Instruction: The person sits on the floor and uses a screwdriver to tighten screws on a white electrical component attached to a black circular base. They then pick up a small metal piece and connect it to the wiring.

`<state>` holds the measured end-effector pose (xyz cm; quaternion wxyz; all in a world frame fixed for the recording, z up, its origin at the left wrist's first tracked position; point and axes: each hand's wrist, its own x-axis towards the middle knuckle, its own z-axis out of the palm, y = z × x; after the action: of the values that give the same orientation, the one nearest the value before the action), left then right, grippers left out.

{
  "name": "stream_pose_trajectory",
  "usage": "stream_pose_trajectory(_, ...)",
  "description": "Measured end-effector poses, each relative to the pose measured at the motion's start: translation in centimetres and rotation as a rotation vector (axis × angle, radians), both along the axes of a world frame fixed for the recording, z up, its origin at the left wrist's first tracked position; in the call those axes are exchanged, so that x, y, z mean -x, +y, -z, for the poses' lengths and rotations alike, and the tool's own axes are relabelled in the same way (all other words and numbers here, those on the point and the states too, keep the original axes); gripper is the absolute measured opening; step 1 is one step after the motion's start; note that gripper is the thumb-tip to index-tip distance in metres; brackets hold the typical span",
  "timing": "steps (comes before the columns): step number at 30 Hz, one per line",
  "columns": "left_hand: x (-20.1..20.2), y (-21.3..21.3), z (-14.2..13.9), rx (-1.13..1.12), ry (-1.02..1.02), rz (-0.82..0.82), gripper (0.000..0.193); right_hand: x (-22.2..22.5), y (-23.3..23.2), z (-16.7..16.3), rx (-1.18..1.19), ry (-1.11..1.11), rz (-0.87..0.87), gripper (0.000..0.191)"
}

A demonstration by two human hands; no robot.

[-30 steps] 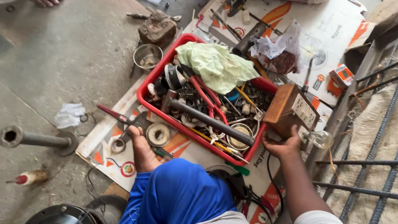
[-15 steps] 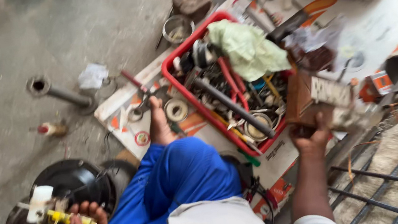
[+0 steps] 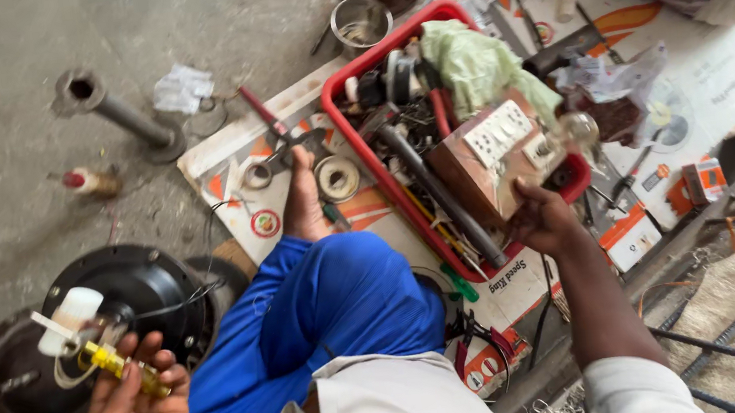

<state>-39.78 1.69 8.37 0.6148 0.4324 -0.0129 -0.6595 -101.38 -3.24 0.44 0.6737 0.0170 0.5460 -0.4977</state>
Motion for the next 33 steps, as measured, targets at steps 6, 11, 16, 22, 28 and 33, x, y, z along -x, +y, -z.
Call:
stream_pose_trajectory(6, 2.2, -0.1, -1.1, 0.182, 0.156, 0.004, 0.027, 3.8, 2.2, -5.0, -0.222, 0.855, -0.631, 0.036)
stream_pose_trajectory(11, 3.4, 0.0, -1.5, 0.046, -0.045, -0.016, 0.021, -4.6, -2.0, -8.7, 0.331, 0.547, -0.705, 0.036)
stream_pose_trajectory(16, 4.0, -0.3, -2.7, -0.01, -0.073, -0.019, 0.021, -29.8, -3.9, -4.2, -0.056, -0.035, -1.065, 0.074)
stream_pose_trajectory(22, 3.0, -0.7, -3.1, -0.046, -0.25, 0.035, 0.023, -43.3, -5.1, -2.1, -0.29, -0.221, -0.665, 0.049)
stream_pose_trajectory(28, 2.1, -1.6, -3.3, -0.165, -0.362, 0.037, 0.031, -42.2, -5.8, -2.6, -0.05, -0.274, -0.376, 0.003)
stream_pose_trajectory(33, 2.0, -4.2, -2.6, -0.361, -0.447, 0.008, 0.03, -40.0, -6.6, -4.6, 0.221, -0.282, -0.175, 0.019)
